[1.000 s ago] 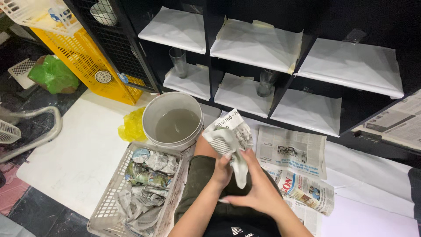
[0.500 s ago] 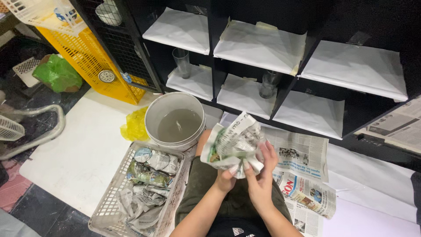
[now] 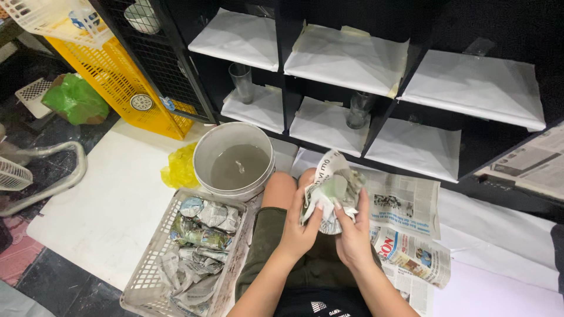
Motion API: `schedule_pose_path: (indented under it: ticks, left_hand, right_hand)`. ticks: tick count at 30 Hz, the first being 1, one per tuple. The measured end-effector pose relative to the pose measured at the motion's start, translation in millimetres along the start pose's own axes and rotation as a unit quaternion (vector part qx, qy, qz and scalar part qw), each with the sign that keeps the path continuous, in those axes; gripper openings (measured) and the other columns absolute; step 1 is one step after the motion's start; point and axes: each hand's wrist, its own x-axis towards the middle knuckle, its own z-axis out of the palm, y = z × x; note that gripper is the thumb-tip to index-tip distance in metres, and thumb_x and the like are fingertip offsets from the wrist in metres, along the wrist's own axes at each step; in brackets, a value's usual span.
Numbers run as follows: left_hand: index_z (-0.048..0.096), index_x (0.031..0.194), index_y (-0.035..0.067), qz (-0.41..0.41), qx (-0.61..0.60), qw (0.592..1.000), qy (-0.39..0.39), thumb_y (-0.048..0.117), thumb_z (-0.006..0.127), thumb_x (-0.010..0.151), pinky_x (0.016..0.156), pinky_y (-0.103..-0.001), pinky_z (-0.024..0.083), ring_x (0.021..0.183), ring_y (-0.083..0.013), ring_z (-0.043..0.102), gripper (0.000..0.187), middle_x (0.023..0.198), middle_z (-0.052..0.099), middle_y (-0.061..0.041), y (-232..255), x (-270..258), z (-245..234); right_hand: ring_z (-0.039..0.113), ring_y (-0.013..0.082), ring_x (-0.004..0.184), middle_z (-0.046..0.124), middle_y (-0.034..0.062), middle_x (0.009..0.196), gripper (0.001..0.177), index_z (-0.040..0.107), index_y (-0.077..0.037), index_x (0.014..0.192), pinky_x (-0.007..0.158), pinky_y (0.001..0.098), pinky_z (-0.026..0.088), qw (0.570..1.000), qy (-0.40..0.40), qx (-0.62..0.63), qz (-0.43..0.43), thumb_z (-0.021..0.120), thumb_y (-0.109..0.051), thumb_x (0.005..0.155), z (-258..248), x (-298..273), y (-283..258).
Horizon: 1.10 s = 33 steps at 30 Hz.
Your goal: The person sits on the floor and wraps small ceramic items, including cups and saucers, with newspaper. They dip the items in a bucket of water, wrap them in newspaper, and place the wrapped items into a plastic basket.
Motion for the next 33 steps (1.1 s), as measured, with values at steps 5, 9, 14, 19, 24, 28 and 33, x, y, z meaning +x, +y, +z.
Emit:
schedule_pose_path:
  ticks: [5,9,14,19,24,28,33]
  left_hand:
    - [0.065,0.113,-0.002,0.203,0.113,0.972,-0.030,0.000,0.056,0.093,0.120,-0.046,0.041,0.144,-0.0393,0.052,0.022,0.140,0.062,-0.020,28.2,13.8,-1.6]
    - [0.063,0.096,0.001,0.276,0.143,0.950,-0.029,0.014,0.060,0.087,0.117,-0.045,0.041,0.140,-0.0387,0.051,0.017,0.127,0.065,-0.016,31.8,19.7,-2.9]
    - [0.070,0.104,-0.002,0.175,0.139,0.974,-0.031,0.008,0.054,0.101,0.113,-0.044,0.047,0.134,-0.0344,0.060,0.019,0.122,0.069,-0.014,16.8,18.9,-0.5]
    - [0.049,0.138,-0.002,0.065,0.111,0.991,-0.028,0.012,0.063,0.097,0.108,-0.042,0.046,0.123,-0.0307,0.061,0.046,0.134,0.058,-0.014,11.0,14.5,6.3]
    - [0.054,0.144,0.007,0.193,0.326,0.925,-0.009,0.015,0.061,0.099,0.120,-0.045,0.034,0.143,-0.0375,0.042,0.046,0.149,0.048,-0.018,10.1,13.0,2.6]
    - [0.034,0.155,0.006,0.124,-0.162,0.977,0.067,0.031,0.050,0.105,0.126,-0.043,0.024,0.149,-0.0329,0.034,0.058,0.158,0.038,-0.016,-3.6,7.3,16.1]
    - [0.046,0.155,0.003,0.073,-0.130,0.989,0.014,0.032,0.022,0.112,0.129,-0.040,0.025,0.157,-0.0293,0.035,0.057,0.165,0.041,-0.017,-14.3,1.6,14.6]
  right_hand:
    - [0.056,0.0198,0.125,0.053,0.0097,0.140,0.060,0.045,-0.012,0.147,0.101,0.0351,0.048,1.000,0.014,0.008,0.008,0.054,0.005,0.091,-2.8,4.3,10.0]
    - [0.056,0.0191,0.127,0.053,0.0101,0.144,0.043,0.051,-0.008,0.134,0.104,0.0333,0.049,0.999,-0.033,0.032,-0.025,0.051,0.003,0.093,-4.2,-2.9,14.1]
    - [0.060,0.0207,0.117,0.059,0.0131,0.127,0.026,0.057,-0.003,0.124,0.101,0.0358,0.052,0.990,-0.017,0.139,-0.006,0.046,-0.020,0.109,-12.2,6.9,16.6]
    - [0.059,0.0164,0.110,0.060,0.0090,0.123,0.026,0.050,-0.011,0.130,0.093,0.0322,0.050,0.998,0.018,0.060,-0.030,0.054,-0.004,0.104,-2.7,16.1,20.2]
    - [0.058,0.0172,0.121,0.058,0.0108,0.137,0.044,0.055,-0.003,0.139,0.104,0.0324,0.047,0.999,-0.005,-0.030,-0.038,0.054,0.004,0.096,14.2,15.2,1.3]
    - [0.056,0.0193,0.132,0.057,0.0113,0.145,0.037,0.058,0.001,0.130,0.111,0.0357,0.045,0.999,-0.013,-0.009,-0.038,0.048,0.009,0.095,19.3,19.1,3.2]
    - [0.059,0.0216,0.131,0.059,0.0105,0.143,0.033,0.061,0.000,0.121,0.110,0.0361,0.048,0.999,0.002,0.029,-0.026,0.043,0.008,0.095,10.3,28.0,16.2]
